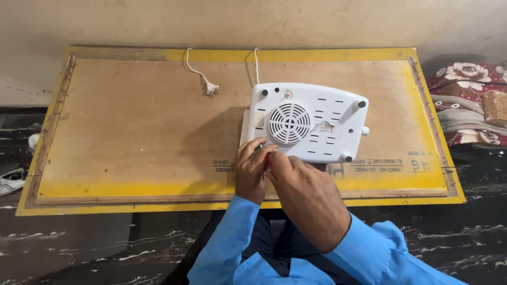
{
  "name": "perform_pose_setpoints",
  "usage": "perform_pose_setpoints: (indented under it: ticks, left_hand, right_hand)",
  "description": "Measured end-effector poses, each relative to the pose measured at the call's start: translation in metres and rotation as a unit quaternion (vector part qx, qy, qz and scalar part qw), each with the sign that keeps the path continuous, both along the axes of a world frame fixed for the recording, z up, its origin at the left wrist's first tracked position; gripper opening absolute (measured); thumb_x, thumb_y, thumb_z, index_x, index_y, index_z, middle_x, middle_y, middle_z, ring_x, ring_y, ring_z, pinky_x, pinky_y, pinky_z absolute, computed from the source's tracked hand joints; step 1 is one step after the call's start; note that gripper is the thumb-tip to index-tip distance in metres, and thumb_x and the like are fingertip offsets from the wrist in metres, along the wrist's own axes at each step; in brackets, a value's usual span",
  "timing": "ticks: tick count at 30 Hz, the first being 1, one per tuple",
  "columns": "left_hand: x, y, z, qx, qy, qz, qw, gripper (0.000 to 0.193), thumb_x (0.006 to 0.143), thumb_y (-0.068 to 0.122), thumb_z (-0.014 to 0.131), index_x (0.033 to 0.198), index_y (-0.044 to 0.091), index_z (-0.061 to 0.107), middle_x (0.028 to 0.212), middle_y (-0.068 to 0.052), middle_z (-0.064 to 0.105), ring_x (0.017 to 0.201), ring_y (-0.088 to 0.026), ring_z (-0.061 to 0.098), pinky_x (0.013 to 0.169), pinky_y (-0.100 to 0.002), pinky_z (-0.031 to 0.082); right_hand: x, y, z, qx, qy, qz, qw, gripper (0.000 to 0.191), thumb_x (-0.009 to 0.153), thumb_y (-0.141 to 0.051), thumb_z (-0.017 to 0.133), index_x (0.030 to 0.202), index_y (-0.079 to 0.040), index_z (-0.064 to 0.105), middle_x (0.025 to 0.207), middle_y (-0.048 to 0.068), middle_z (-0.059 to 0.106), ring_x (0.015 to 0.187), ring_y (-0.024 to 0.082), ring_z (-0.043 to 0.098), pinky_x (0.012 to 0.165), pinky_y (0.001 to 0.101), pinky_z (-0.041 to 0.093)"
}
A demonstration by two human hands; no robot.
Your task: The person holds a small white electric appliance upside down on a board-covered table and uses a red screwdriver to unscrew screws from its base, working around the base one screw at a time. The person repositions the appliance and continues loosening screws throughout the clip.
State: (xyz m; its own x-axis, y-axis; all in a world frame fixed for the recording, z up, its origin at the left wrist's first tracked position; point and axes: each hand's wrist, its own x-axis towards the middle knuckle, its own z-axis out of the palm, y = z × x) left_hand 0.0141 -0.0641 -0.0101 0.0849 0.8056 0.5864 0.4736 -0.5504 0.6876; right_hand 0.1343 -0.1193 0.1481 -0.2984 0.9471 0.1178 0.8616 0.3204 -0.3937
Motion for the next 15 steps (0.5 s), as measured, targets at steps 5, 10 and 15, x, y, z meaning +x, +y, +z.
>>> perform_pose_setpoints:
  ticks: [5,10,15]
  left_hand:
    - [0.001,0.002,0.001,0.018,0.016,-0.003,1.000,0.031,0.083,0.004,0.072,0.113,0.007,0.071,0.113,-0.008,0.076,0.124,-0.032,0.064,0.108,-0.046,0.045]
    - [-0.002,0.001,0.001,0.024,0.028,-0.011,0.999,0.031,0.084,0.003,0.072,0.115,0.006,0.071,0.116,-0.008,0.075,0.126,-0.031,0.064,0.109,-0.046,0.045]
    - [-0.001,0.002,-0.003,0.027,0.033,-0.015,0.999,0.035,0.079,0.004,0.073,0.115,0.005,0.072,0.115,-0.008,0.076,0.124,-0.031,0.064,0.108,-0.047,0.044]
  right_hand:
    - [0.007,0.006,0.001,-0.009,-0.024,0.049,0.998,0.033,0.078,0.005,0.058,0.110,-0.002,0.053,0.096,0.018,0.061,0.085,0.038,0.065,0.070,0.0468,0.054]
    - [0.013,0.015,0.009,0.100,-0.023,0.131,0.986,0.034,0.073,0.002,0.061,0.106,-0.003,0.054,0.103,0.018,0.058,0.094,0.037,0.062,0.078,0.0463,0.054]
    - [0.010,0.014,0.007,0.030,-0.046,0.083,0.995,0.041,0.077,-0.010,0.065,0.115,0.001,0.052,0.102,0.019,0.058,0.092,0.037,0.062,0.078,0.0447,0.054]
